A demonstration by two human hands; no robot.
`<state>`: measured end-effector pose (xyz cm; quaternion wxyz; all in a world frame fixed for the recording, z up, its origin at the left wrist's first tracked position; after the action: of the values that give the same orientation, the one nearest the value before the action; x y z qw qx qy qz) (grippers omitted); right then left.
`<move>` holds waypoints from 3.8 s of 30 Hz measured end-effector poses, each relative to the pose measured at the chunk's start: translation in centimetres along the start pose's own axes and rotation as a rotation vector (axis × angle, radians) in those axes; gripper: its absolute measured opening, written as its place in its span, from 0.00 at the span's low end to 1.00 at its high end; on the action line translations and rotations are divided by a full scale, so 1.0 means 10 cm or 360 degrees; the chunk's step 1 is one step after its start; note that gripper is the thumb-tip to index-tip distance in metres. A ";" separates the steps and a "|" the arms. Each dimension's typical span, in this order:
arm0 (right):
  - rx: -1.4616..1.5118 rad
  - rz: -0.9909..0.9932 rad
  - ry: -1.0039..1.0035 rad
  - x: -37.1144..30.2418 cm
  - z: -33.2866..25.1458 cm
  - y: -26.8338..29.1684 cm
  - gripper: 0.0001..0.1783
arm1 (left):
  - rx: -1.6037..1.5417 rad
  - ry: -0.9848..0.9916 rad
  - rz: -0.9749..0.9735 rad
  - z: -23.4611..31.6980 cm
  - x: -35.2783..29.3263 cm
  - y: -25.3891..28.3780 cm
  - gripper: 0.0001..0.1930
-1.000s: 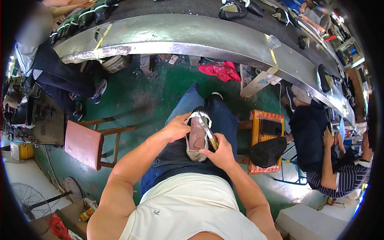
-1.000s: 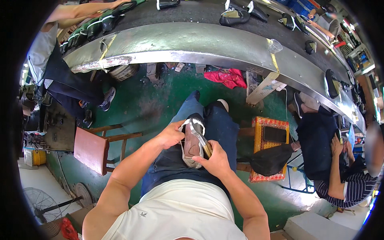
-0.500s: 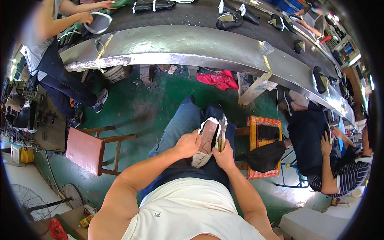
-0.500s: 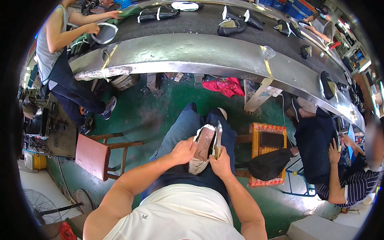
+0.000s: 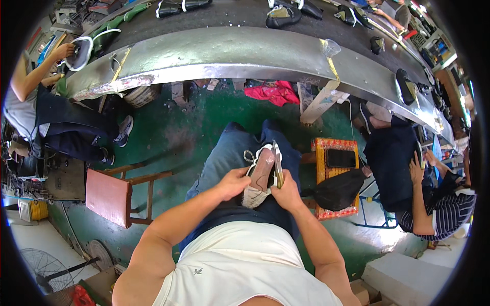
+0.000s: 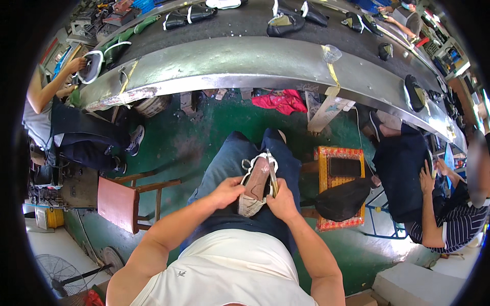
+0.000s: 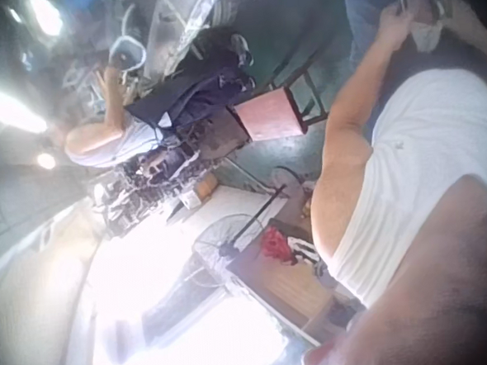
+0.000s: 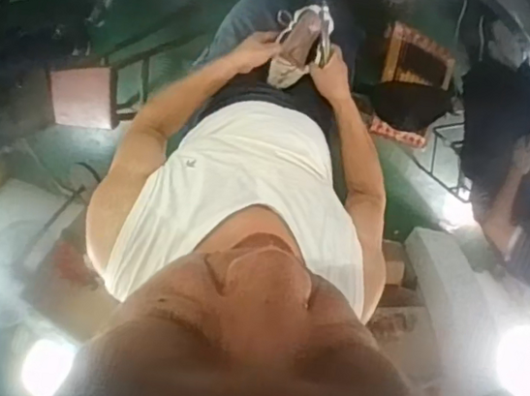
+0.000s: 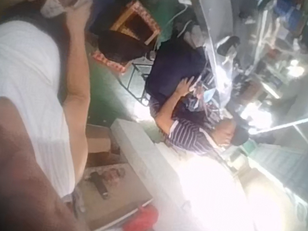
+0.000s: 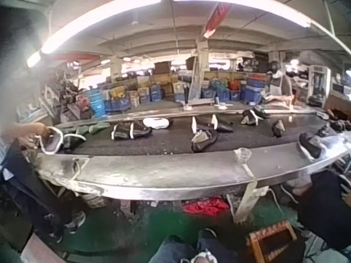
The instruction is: Manually lasting shoes by pulling material over the last with pliers and securing it.
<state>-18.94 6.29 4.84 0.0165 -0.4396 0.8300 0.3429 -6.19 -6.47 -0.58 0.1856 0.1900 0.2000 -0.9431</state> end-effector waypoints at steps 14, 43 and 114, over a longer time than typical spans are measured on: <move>-0.0603 -0.0426 0.0583 -0.54 -0.33 0.38 0.21 | 0.0310 -0.0080 -0.0180 0.07 -0.17 -0.18 0.52; -0.1163 -0.1437 0.0112 -0.19 -0.74 0.40 0.22 | 0.0255 -0.0056 -0.0182 -0.15 -0.16 -0.26 0.57; -0.0900 -0.0764 0.0313 0.86 -0.33 0.10 0.25 | 0.1386 -0.0455 0.0369 0.38 0.06 -0.17 0.26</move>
<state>-24.08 -1.47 5.11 -0.1053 -0.6394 0.5739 0.5008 -8.51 -6.93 2.92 0.2184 0.1395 -0.2642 -0.9290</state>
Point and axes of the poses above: each hand's wrist, its own x-axis towards the middle knuckle, its own y-axis out of the back of the hand, z = x × y, the point moved 9 cm from there along x, towards the middle knuckle, and after that the axes turned 1 degree about -y, right-handed, at the moved point
